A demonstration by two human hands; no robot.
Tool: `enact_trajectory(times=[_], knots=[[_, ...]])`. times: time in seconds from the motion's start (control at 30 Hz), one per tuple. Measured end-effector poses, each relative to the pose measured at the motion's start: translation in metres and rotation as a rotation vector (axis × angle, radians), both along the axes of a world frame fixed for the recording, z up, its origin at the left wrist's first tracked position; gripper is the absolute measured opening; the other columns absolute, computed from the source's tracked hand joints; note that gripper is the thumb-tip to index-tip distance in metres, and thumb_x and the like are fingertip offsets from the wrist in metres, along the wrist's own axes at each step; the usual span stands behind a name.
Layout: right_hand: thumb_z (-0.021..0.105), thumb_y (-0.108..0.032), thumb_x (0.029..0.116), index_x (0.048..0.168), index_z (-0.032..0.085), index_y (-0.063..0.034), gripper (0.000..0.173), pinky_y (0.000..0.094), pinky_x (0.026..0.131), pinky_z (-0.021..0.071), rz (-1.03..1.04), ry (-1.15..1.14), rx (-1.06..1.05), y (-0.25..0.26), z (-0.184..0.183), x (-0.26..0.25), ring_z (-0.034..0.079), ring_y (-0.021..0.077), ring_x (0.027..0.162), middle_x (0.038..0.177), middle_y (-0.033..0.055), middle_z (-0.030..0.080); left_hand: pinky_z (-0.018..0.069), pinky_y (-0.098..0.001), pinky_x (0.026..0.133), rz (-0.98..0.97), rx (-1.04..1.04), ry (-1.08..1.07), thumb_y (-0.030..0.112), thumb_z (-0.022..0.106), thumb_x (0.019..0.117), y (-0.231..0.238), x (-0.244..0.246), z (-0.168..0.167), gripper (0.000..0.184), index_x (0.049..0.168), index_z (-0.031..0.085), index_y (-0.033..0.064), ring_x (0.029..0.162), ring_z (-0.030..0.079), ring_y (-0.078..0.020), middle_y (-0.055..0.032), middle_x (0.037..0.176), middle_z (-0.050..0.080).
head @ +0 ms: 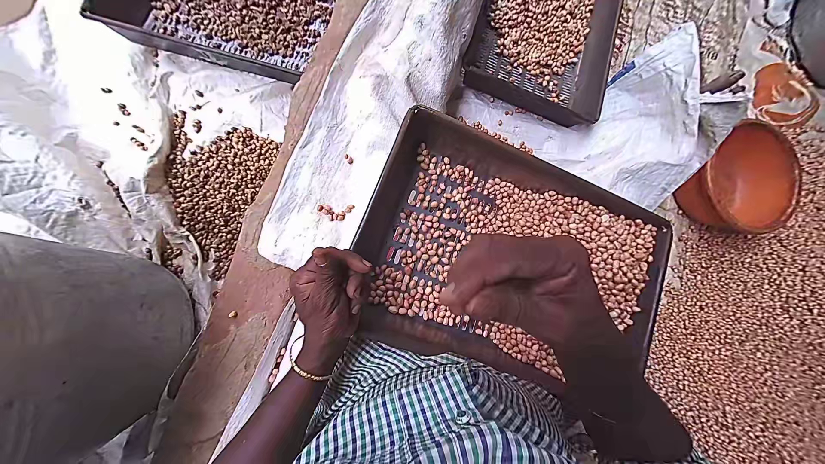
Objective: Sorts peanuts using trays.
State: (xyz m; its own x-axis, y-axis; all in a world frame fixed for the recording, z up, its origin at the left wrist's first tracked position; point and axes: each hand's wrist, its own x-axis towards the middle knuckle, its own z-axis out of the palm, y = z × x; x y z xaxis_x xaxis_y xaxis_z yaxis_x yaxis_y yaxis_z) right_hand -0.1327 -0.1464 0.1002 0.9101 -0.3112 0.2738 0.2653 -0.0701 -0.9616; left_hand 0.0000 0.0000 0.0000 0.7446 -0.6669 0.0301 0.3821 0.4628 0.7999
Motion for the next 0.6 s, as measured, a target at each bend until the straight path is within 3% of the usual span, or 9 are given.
enact_trajectory(times=[0.03, 0.07, 0.13, 0.2, 0.27, 0.33, 0.43, 0.5, 0.6], knots=[[0.064, -0.003, 0.0966, 0.100, 0.073, 0.0019, 0.011, 0.0131, 0.073, 0.0524, -0.210, 0.172, -0.224, -0.015, -0.025, 0.013, 0.063, -0.0010, 0.080, 0.092, 0.0017, 0.071, 0.0434, -0.0105, 0.045, -0.004, 0.002, 0.002, 0.040, 0.051, 0.1046, 0.000, -0.001, 0.000, 0.038, 0.085, 0.075, 0.0186, 0.046, 0.053, 0.0062, 0.0131, 0.058, 0.063], [0.064, -0.003, 0.0961, 0.104, 0.075, 0.0018, 0.014, 0.0228, 0.076, 0.0514, -0.336, 0.346, -0.429, -0.026, -0.052, 0.025, 0.064, 0.0099, 0.083, 0.097, 0.0088, 0.072, 0.0428, -0.0107, 0.044, -0.008, 0.001, 0.006, 0.041, 0.052, 0.1038, 0.000, -0.001, 0.000, 0.037, 0.084, 0.075, 0.0185, 0.046, 0.052, 0.0062, 0.0130, 0.058, 0.063], [0.061, 0.001, 0.0958, 0.108, 0.075, 0.0050, 0.019, 0.0448, 0.091, 0.0530, -0.362, 0.466, -0.652, -0.036, -0.096, 0.043, 0.070, 0.0345, 0.101, 0.107, 0.0221, 0.073, 0.0425, -0.0105, 0.044, -0.019, 0.003, 0.010, 0.042, 0.055, 0.1021, -0.001, 0.000, 0.001, 0.036, 0.083, 0.075, 0.0191, 0.046, 0.052, 0.0067, 0.0134, 0.058, 0.062], [0.061, 0.002, 0.0949, 0.108, 0.075, 0.0062, 0.019, 0.0513, 0.090, 0.0545, -0.290, 0.447, -0.860, -0.032, -0.121, 0.051, 0.070, 0.0434, 0.102, 0.108, 0.0256, 0.073, 0.0420, -0.0098, 0.044, -0.021, 0.004, 0.031, 0.044, 0.056, 0.1008, -0.001, -0.001, 0.002, 0.036, 0.082, 0.075, 0.0194, 0.046, 0.052, 0.0073, 0.0134, 0.058, 0.063], [0.065, 0.003, 0.0925, 0.103, 0.074, 0.0064, 0.015, 0.0509, 0.084, 0.0557, -0.253, 0.486, -1.006, -0.025, -0.125, 0.056, 0.069, 0.0440, 0.097, 0.104, 0.0256, 0.071, 0.0421, -0.0095, 0.045, -0.030, -0.015, 0.048, 0.041, 0.056, 0.1014, -0.001, 0.000, 0.002, 0.036, 0.082, 0.076, 0.0186, 0.047, 0.053, 0.0076, 0.0127, 0.060, 0.065], [0.065, 0.004, 0.0920, 0.102, 0.073, 0.0078, 0.013, 0.0524, 0.083, 0.0546, -0.236, 0.595, -1.021, -0.020, -0.115, 0.060, 0.068, 0.0451, 0.093, 0.097, 0.0262, 0.070, 0.0429, -0.0090, 0.046, -0.050, -0.039, 0.054, 0.038, 0.056, 0.1023, -0.002, -0.001, 0.003, 0.035, 0.084, 0.077, 0.0175, 0.049, 0.054, 0.0082, 0.0129, 0.061, 0.066], [0.063, 0.003, 0.0950, 0.118, 0.066, 0.0097, 0.024, 0.0569, 0.085, 0.0517, -0.163, 0.787, -0.927, -0.028, -0.095, 0.063, 0.069, 0.0460, 0.093, 0.098, 0.0271, 0.071, 0.0436, -0.0086, 0.047, -0.059, -0.039, 0.030, 0.037, 0.055, 0.1025, -0.003, 0.000, 0.003, 0.034, 0.085, 0.077, 0.0181, 0.050, 0.055, 0.0086, 0.0138, 0.062, 0.066], [0.058, 0.001, 0.0995, 0.125, 0.062, 0.0060, 0.026, 0.0531, 0.086, 0.0526, -0.061, 0.921, -0.731, -0.041, -0.076, 0.064, 0.070, 0.0384, 0.096, 0.106, 0.0233, 0.071, 0.0433, -0.0092, 0.047, -0.038, -0.025, 0.014, 0.040, 0.055, 0.1018, -0.002, 0.000, 0.003, 0.035, 0.084, 0.076, 0.0194, 0.049, 0.054, 0.0080, 0.0139, 0.061, 0.065], [0.062, 0.000, 0.0979, 0.115, 0.069, 0.0044, 0.018, 0.0436, 0.087, 0.0523, 0.061, 0.948, -0.580, -0.062, -0.037, 0.076, 0.069, 0.0264, 0.095, 0.108, 0.0188, 0.071, 0.0429, -0.0114, 0.045, 0.023, -0.002, -0.014, 0.041, 0.050, 0.1050, 0.001, -0.001, -0.001, 0.039, 0.083, 0.075, 0.0183, 0.045, 0.052, 0.0056, 0.0128, 0.057, 0.062]])
